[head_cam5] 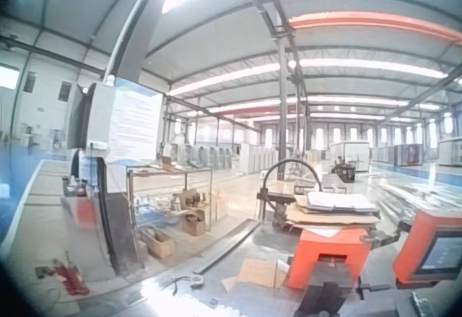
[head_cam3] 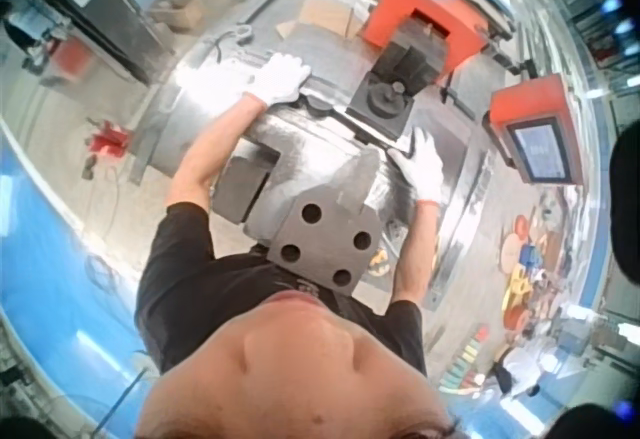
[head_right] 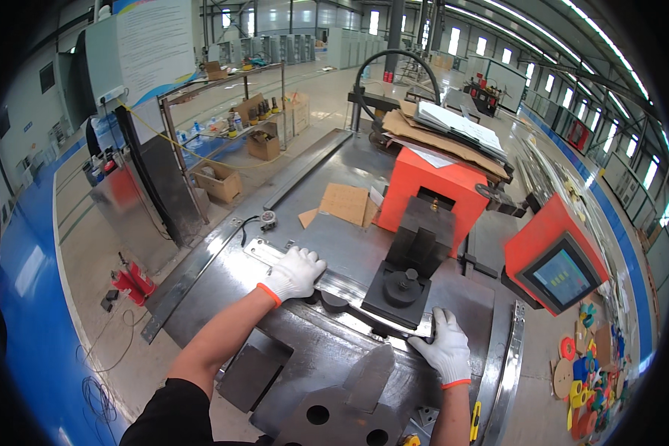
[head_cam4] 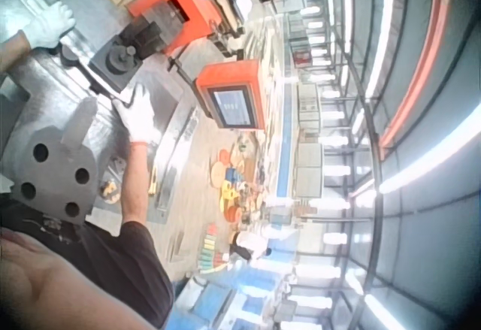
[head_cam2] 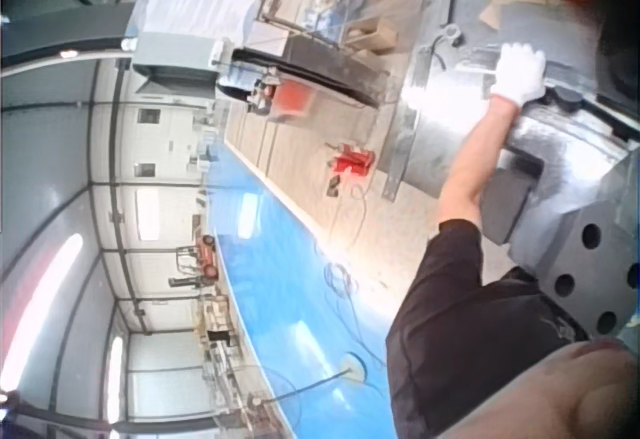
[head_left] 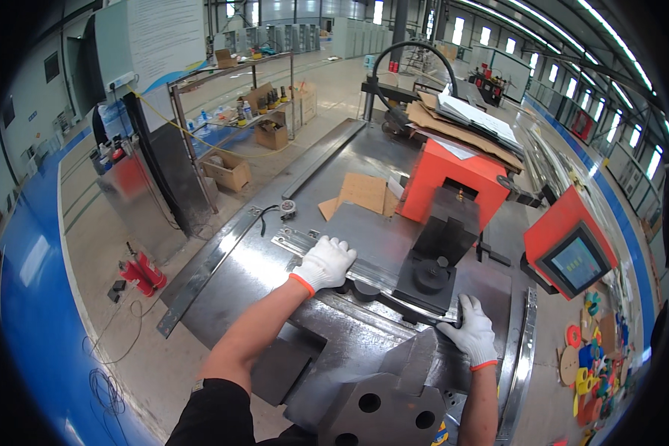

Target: The person walks to a metal bending machine, places a long metal strip into the machine, and operates the machine to bend the metal. The person repeats this process several times, adjusting the metal strip between bends. Finally, the person removes the bent metal strip and walks away.

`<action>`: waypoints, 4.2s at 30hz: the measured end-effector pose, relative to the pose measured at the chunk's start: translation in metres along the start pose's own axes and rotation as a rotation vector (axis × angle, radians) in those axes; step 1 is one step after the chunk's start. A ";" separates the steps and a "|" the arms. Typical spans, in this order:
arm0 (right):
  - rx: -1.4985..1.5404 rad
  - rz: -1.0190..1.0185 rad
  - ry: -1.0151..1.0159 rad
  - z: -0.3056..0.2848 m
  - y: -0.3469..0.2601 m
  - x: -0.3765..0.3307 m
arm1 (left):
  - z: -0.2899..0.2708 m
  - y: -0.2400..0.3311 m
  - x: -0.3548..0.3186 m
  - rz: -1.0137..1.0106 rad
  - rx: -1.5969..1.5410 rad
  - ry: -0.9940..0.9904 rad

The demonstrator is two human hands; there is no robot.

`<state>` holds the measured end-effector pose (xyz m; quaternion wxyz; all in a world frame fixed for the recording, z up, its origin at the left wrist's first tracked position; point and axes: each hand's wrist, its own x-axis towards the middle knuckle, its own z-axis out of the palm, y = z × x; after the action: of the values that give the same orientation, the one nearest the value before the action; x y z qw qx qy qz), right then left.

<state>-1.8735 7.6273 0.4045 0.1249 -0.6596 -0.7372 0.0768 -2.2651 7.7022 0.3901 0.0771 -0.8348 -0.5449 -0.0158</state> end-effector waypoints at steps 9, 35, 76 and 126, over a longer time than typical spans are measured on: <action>-0.015 0.022 -0.041 0.002 0.005 -0.002 | -0.008 0.001 -0.003 0.030 0.017 0.000; 0.007 0.029 -0.033 -0.002 0.007 0.004 | 0.011 0.002 0.012 -0.006 0.068 0.028; 0.007 0.004 -0.020 0.004 0.006 0.006 | 0.009 -0.001 0.012 -0.002 0.049 0.020; 0.069 0.024 -0.003 0.007 0.007 0.007 | 0.011 0.000 0.010 -0.020 0.005 0.011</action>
<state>-1.8695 7.6355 0.3962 0.1455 -0.6636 -0.7262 0.1049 -2.2617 7.7129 0.3807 0.0820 -0.8290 -0.5529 -0.0197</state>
